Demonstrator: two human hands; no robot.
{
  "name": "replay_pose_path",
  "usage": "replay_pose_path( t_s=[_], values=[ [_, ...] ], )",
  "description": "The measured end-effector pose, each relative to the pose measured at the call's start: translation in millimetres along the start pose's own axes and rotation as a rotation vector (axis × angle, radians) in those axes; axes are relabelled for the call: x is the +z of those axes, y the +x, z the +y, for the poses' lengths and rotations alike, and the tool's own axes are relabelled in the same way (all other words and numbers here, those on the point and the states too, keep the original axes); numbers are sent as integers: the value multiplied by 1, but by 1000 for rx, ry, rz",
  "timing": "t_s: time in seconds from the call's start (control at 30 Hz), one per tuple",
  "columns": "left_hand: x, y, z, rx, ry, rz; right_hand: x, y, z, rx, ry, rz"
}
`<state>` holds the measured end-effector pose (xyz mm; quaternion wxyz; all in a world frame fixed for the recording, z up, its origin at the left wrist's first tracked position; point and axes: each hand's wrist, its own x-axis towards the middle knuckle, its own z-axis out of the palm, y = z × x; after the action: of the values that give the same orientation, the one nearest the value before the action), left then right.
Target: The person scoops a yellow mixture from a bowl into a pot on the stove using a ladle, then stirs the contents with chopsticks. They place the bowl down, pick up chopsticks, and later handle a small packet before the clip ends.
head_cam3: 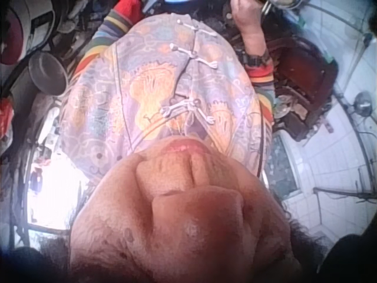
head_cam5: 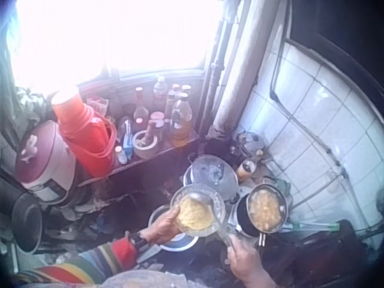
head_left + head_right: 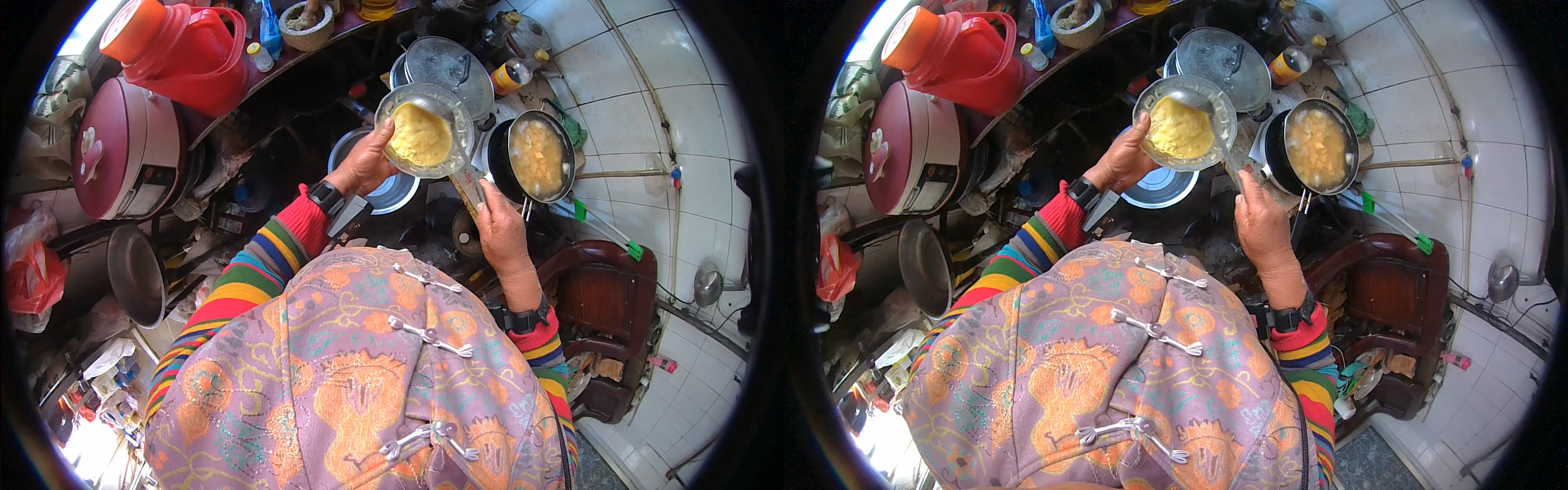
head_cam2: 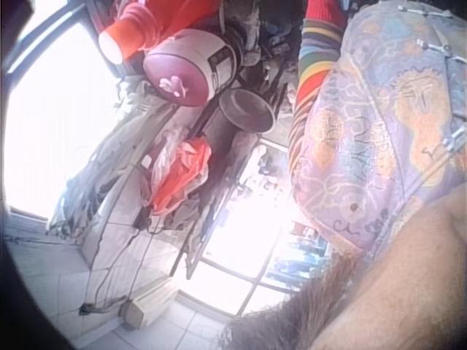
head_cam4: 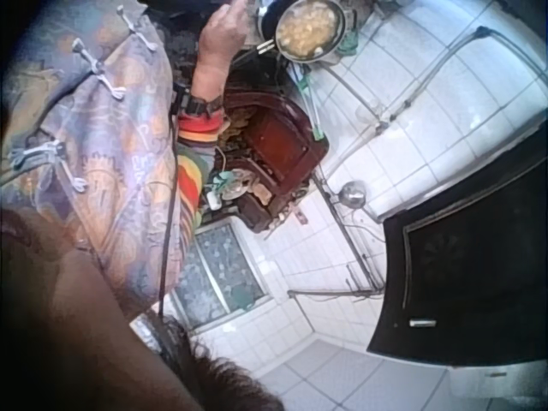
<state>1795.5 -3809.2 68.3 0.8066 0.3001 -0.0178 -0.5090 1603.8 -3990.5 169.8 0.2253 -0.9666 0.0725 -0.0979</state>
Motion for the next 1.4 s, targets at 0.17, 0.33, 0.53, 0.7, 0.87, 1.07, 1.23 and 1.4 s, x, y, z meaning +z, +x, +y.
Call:
replay_pose_path(
  t_s=[0.17,0.33,0.53,0.7,0.87,1.07,1.23,1.4],
  values=[
    [-2,-4,7,3,46,22,-2,-7,-4,-3,-66,-106],
    [2,-8,11,17,38,6,-24,-9,0,-76,-164,-128],
    [1,-6,11,9,15,4,-31,-7,2,-28,-14,-23],
    [-1,-5,7,16,29,23,-9,3,4,0,69,7],
    [-5,-1,5,14,42,61,-5,-1,-3,317,281,-227],
    [-6,-2,0,21,81,122,-18,1,-10,749,852,-517],
    [-5,-3,-3,21,37,108,-13,1,-11,951,1279,-509],
    [-3,-6,3,11,38,42,-14,-7,-15,922,1355,-395]
  ],
)
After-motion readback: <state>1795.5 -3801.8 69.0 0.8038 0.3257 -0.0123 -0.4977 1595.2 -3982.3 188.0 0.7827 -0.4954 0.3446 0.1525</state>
